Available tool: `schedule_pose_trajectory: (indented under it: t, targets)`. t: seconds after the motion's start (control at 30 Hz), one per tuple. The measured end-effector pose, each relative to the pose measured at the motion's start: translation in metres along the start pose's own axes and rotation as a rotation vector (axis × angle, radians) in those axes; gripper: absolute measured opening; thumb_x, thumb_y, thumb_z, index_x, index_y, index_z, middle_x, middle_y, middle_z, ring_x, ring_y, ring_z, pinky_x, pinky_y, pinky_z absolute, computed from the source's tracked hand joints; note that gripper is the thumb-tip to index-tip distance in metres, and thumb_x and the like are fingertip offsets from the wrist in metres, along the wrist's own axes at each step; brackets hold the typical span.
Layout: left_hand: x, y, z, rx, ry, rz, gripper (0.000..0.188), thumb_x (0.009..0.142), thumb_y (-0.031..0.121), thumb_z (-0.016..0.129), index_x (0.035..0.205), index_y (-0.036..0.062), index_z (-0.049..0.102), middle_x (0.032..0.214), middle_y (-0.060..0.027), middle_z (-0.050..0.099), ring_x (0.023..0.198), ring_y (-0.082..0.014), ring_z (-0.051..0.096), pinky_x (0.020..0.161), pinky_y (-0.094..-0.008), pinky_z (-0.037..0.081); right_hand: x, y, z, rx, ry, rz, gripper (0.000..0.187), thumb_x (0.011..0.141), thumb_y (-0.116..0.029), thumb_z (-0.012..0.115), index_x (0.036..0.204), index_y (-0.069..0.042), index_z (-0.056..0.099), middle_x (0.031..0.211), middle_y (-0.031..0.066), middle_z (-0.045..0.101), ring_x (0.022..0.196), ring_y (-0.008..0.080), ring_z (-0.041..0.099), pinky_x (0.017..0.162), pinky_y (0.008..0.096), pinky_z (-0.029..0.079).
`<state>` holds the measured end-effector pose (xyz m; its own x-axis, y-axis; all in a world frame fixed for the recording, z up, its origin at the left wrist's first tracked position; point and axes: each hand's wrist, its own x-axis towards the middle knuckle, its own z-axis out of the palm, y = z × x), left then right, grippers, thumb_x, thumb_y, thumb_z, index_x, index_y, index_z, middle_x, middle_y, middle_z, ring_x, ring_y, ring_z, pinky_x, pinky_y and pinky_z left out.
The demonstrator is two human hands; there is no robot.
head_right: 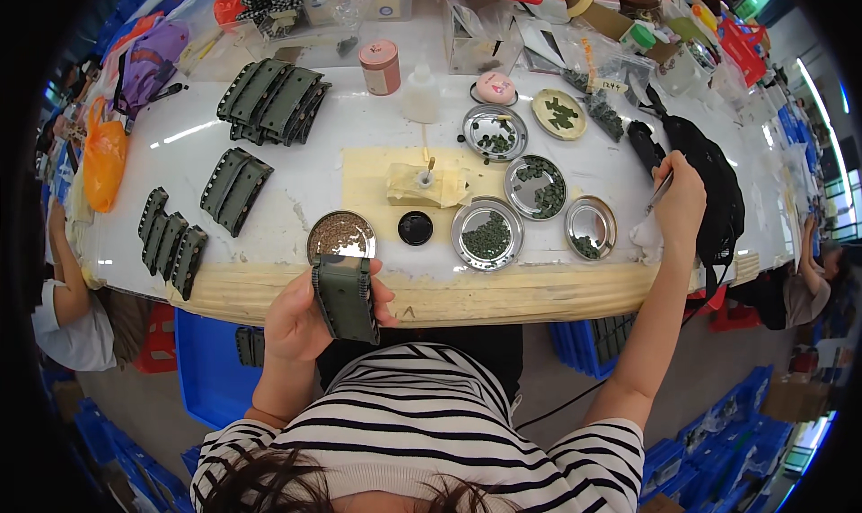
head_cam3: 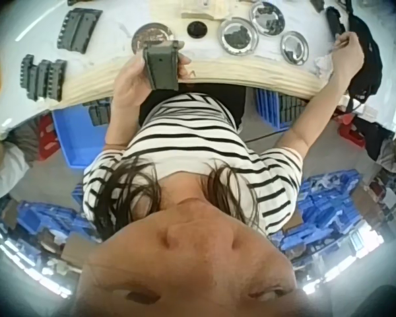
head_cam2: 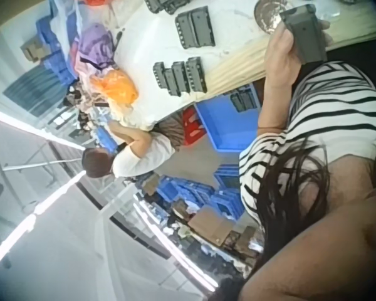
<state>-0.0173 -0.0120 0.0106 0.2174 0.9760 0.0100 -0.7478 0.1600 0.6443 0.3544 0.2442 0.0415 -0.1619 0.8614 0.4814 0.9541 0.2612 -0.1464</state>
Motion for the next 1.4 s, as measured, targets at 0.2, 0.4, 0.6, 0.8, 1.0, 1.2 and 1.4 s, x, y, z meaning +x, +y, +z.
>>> schedule_pose_trajectory:
  t: [0.2,0.4,0.6,0.8,1.0,1.2,1.4]
  targets:
    - [0.005,-0.001,0.002,-0.028,-0.014,-0.009,0.063,0.093,0.034,0.044,0.134,-0.0118,0.034,0.119,-0.0263,0.054,0.104,-0.0314,0.059,0.093,-0.0404,0.046,0.059,0.026,0.023,0.037,0.044,-0.160,0.007,0.078,0.000,0.051,0.074,-0.003,0.046,0.064,0.0136,0.054,0.063,0.0301,0.057,0.059,0.0363,0.042]
    - [-0.001,-0.001,-0.003,-0.064,0.016,-0.008,0.062,0.094,0.034,0.044,0.135,-0.0114,0.033,0.121,-0.0261,0.053,0.105,-0.0315,0.059,0.093,-0.0404,0.046,0.071,0.037,0.044,0.068,-0.032,-0.197,0.005,0.079,0.000,0.049,0.076,-0.003,0.046,0.062,0.0144,0.050,0.062,0.0295,0.054,0.060,0.0360,0.041]
    - [-0.003,0.002,-0.005,-0.052,0.037,0.032,0.060,0.095,0.033,0.043,0.135,-0.0102,0.033,0.122,-0.0259,0.052,0.107,-0.0304,0.058,0.094,-0.0395,0.046,0.032,0.013,0.005,0.104,0.037,-0.121,0.021,0.081,-0.005,0.064,0.076,-0.002,0.044,0.057,0.0106,0.043,0.053,0.0232,0.037,0.052,0.0318,0.037]
    - [-0.001,0.001,-0.009,0.034,0.026,0.026,0.057,0.095,0.029,0.043,0.136,-0.0087,0.034,0.124,-0.0242,0.052,0.109,-0.0279,0.057,0.095,-0.0365,0.045,-0.047,0.000,-0.023,0.095,-0.306,-0.047,0.022,0.081,0.002,0.062,0.075,-0.001,0.040,0.058,0.0034,0.035,0.056,0.0095,0.031,0.049,0.0261,0.029]
    - [0.001,-0.001,-0.004,0.095,0.025,0.017,0.053,0.095,0.026,0.043,0.135,-0.0077,0.037,0.126,-0.0217,0.053,0.111,-0.0255,0.056,0.097,-0.0359,0.043,-0.045,-0.005,-0.009,0.223,-0.232,-0.006,0.018,0.082,0.011,0.053,0.077,-0.001,0.040,0.067,0.0033,0.043,0.065,0.0084,0.039,0.059,0.0225,0.037]
    - [-0.004,0.000,-0.002,0.171,0.045,0.009,0.051,0.093,0.023,0.042,0.134,-0.0076,0.039,0.127,-0.0196,0.054,0.112,-0.0240,0.056,0.099,-0.0359,0.041,-0.035,-0.018,-0.022,0.345,0.040,-0.010,0.016,0.091,-0.001,0.056,0.083,0.000,0.042,0.088,0.0089,0.056,0.091,0.0109,0.053,0.085,0.0239,0.042]
    - [-0.002,-0.006,-0.005,0.200,-0.011,0.056,0.054,0.093,0.026,0.044,0.133,-0.0083,0.039,0.126,-0.0203,0.054,0.112,-0.0234,0.056,0.099,-0.0349,0.041,-0.048,-0.055,-0.038,0.657,0.284,0.055,0.021,0.096,-0.015,0.052,0.081,0.000,0.046,0.100,0.0125,0.063,0.092,0.0174,0.058,0.090,0.0319,0.044]
